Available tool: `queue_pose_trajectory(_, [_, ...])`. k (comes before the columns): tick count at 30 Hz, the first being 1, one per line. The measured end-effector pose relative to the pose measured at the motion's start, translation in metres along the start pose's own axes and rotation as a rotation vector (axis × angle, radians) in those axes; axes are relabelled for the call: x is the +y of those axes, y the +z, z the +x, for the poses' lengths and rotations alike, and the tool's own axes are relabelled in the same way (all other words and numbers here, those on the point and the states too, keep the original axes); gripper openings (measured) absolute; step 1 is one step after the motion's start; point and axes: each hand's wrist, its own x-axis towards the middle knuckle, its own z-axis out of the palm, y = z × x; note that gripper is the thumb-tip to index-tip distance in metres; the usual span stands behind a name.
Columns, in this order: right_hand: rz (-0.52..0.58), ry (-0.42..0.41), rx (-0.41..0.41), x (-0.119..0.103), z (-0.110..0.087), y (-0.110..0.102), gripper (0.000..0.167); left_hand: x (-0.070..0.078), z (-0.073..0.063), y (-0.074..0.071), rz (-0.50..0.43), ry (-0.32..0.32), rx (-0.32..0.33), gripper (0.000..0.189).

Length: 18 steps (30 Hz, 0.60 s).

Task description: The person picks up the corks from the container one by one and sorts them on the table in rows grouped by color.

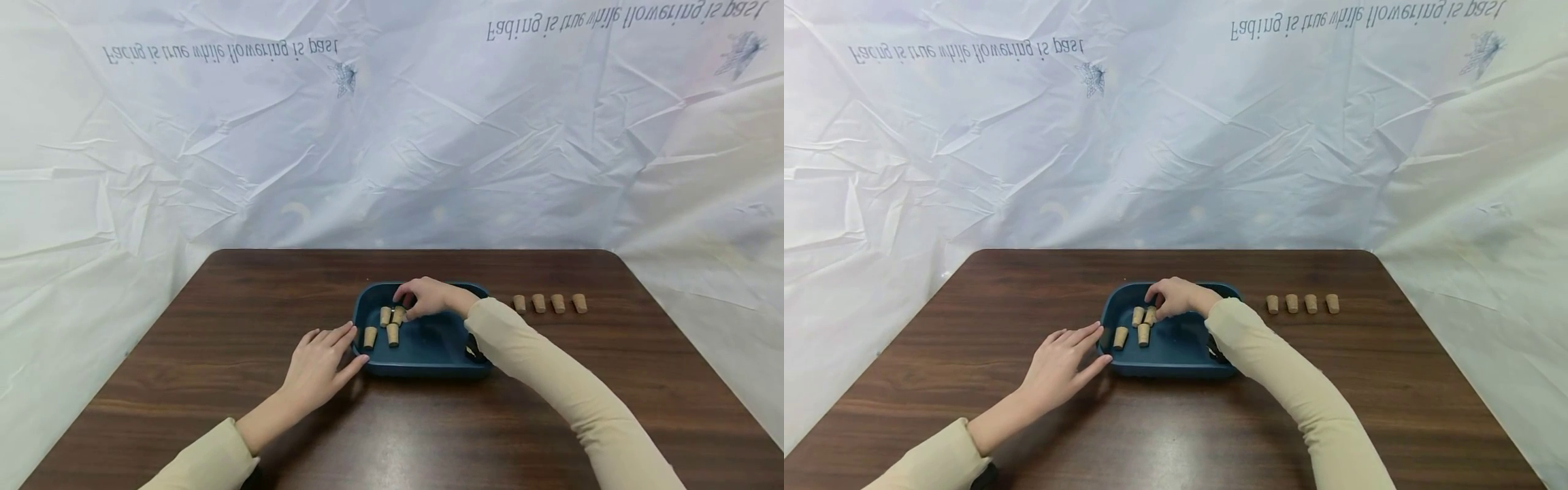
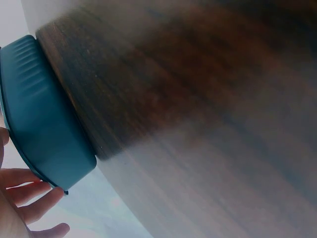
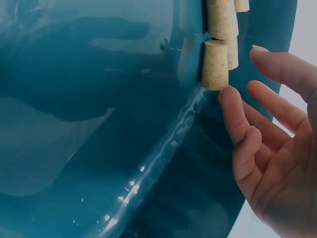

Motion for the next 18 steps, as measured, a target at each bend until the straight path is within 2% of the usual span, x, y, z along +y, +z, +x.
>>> queue_pose_trajectory(7, [-0.023, 0.039, 0.002, 0.002, 0.003, 0.007, 0.042, 0.000, 0.000, 0.000, -0.002, 0.000, 0.002, 0.052])
queue_pose_trajectory(18, [-0.093, 0.033, 0.044, 0.004, 0.009, 0.020, 0.040, 0.000, 0.000, -0.001, -0.002, -0.005, -0.001, 0.051])
